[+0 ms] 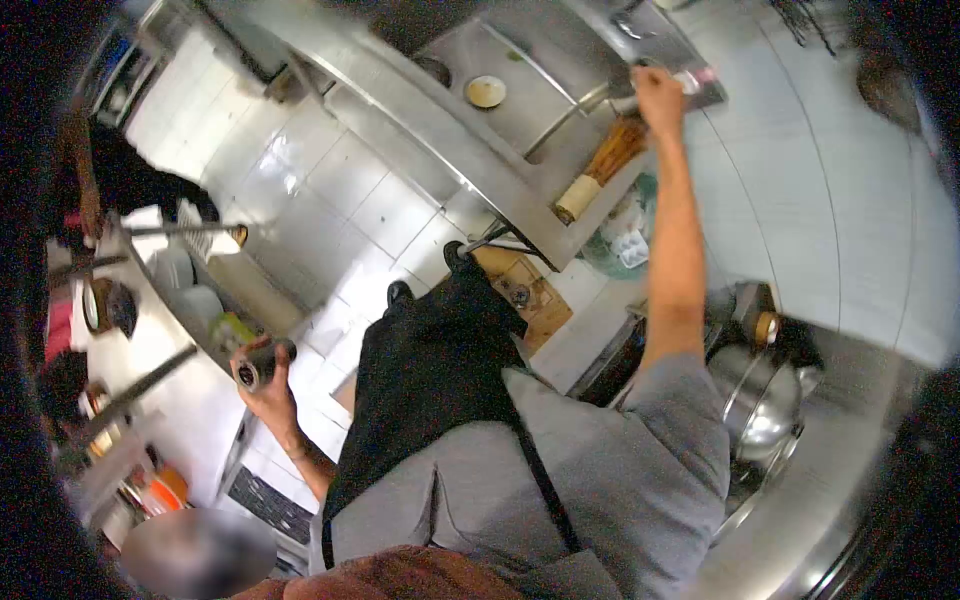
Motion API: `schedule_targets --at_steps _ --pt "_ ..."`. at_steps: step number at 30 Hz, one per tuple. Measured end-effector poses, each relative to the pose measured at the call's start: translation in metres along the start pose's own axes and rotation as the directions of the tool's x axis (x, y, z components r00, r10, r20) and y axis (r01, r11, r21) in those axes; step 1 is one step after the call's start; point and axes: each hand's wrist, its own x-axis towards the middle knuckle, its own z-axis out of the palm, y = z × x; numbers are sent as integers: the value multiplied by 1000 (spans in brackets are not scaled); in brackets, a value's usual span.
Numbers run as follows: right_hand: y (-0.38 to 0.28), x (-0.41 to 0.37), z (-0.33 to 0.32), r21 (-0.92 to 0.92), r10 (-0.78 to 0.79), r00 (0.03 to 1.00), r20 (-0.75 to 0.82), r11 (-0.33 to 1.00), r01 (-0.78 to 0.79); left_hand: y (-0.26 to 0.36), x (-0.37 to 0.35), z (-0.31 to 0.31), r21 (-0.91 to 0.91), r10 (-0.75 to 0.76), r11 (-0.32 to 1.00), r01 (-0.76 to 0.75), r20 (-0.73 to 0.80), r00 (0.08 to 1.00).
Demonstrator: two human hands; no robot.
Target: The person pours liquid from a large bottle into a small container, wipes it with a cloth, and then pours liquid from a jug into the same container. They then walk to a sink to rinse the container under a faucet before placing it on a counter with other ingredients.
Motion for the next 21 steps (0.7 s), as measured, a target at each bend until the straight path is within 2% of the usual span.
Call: schedule_targets --at_steps 1,3,6,7,8,9,10,11,15,17,20,21 --pt "35 36 14 -348 -307 949 -76 900 263 4 -5 4 26 -42 999 43 -40 998" --pt "130 133 36 -311 -164 983 84 933 182 10 -6 16 123 -16 992 22 -54 998" --pt "221 267 64 -562 -223 935 276 751 346 31 -6 41 100 -31 994 43 -118 993" --pt "212 266 58 -563 -400 845 355 630 535 36 -4 53 121 11 993 5 -133 991" --pt "190 272 62 -688 -32 949 313 681 250 37 -3 65 131 34 991 -11 -170 985" --pt "190 281 67 -748 -45 917 396 563 351 38 -6 76 137 47 990 -20 -194 980" --pt "209 290 67 -659 -119 897 425 639 397 39 -13 87 137 52 990 -23 -212 976" --pt "213 285 66 -668 -102 910 401 648 367 47 -18 98 47 23 999 -11 -249 968" --pt "201 273 63 -697 -60 961 272 676 239 63 -41 131 99 -12 994 39 -254 967" --pt "187 272 72 -699 -36 980 196 695 165 67 -52 144 14 -35 999 40 -286 958" --pt "223 284 87 -686 -198 943 267 649 330 79 -65 154 55 -120 988 143 -305 945" --pt "228 279 89 -637 -270 903 333 641 427 77 -70 156 51 -156 982 181 -315 936"
